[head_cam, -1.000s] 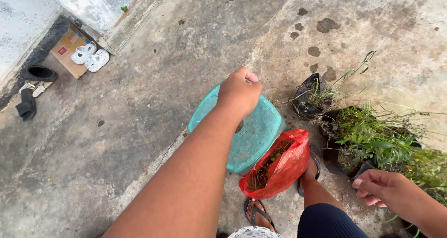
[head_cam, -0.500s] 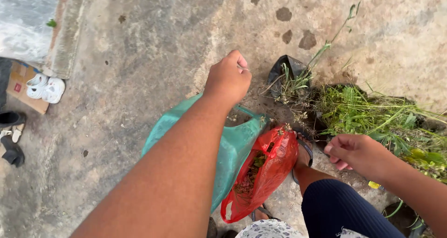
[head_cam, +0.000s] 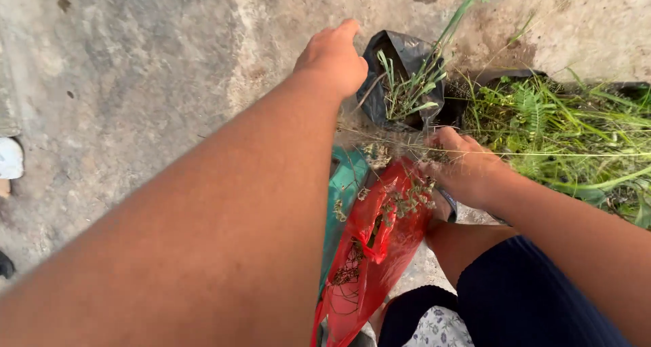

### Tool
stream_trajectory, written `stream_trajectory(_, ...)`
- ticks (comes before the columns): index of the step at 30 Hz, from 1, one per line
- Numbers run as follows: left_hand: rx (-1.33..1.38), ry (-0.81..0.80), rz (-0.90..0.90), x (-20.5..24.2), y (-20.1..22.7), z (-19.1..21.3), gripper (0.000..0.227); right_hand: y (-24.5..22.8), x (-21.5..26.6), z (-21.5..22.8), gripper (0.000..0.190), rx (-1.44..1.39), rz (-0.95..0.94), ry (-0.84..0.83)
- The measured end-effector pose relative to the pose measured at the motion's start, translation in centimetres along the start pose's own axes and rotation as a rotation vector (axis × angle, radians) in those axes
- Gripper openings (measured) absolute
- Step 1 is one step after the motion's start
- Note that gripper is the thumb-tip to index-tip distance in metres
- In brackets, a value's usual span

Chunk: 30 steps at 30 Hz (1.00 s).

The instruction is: Manually removing weeds from plants growing in polybags and placing the weeds into a red plastic bag.

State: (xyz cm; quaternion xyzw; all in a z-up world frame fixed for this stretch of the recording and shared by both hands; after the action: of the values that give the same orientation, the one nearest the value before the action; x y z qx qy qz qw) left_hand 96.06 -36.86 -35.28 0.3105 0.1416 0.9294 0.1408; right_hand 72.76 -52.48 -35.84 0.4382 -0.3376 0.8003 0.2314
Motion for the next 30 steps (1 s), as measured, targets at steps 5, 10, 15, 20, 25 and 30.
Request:
stream_trajectory(5, -0.033, -0.061, 0.014, -2.9, -1.1, -4.0, 0.063, -1.0, -2.1, -0.7, 0.061, 0.071, -0.014, -0.024)
stream_trajectory(10, -0.058, -0.252, 0.064, -5.8, -1.6, -7.0, 0.081, 1.6, -6.7, -2.6, 0.063, 0.141, 0.217, -0.095)
stream_trajectory(15, -0.405, -0.475, -0.136, -9.1, -3.8, -10.3, 0.073, 2.5, -8.9, -3.4, 0.058, 0.048, 0.157, -0.195)
stream_trajectory(20, -0.527, -0.602, -0.180, -10.3, -5.4, -12.6, 0.061, 3.2, -10.9, -4.5, 0.053, -0.088, 0.784, -0.009)
stream_trajectory(25, -0.758, -0.647, -0.452, -12.1, -6.4, -15.7, 0.044, 4.6, -12.7, -5.1, 0.041, 0.121, 0.204, -0.080)
stream_trajectory(30, -0.509, -0.435, -0.244, -13.0, -6.6, -13.3, 0.039, 1.3, -10.6, -1.6, 0.047, 0.120, 0.031, 0.159)
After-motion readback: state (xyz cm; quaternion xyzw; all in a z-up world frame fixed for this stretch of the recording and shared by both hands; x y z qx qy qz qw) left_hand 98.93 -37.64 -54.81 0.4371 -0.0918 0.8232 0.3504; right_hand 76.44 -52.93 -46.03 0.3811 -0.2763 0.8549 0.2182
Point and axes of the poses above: each hand's wrist, its own x-axis away from the middle knuckle, its own z-axis out of the back of the hand, y = z × x, the point moved 3 cm from there along -x, towards the middle knuckle, and after that the axes turned 4 degrees about -z, right-handed, at the moved point
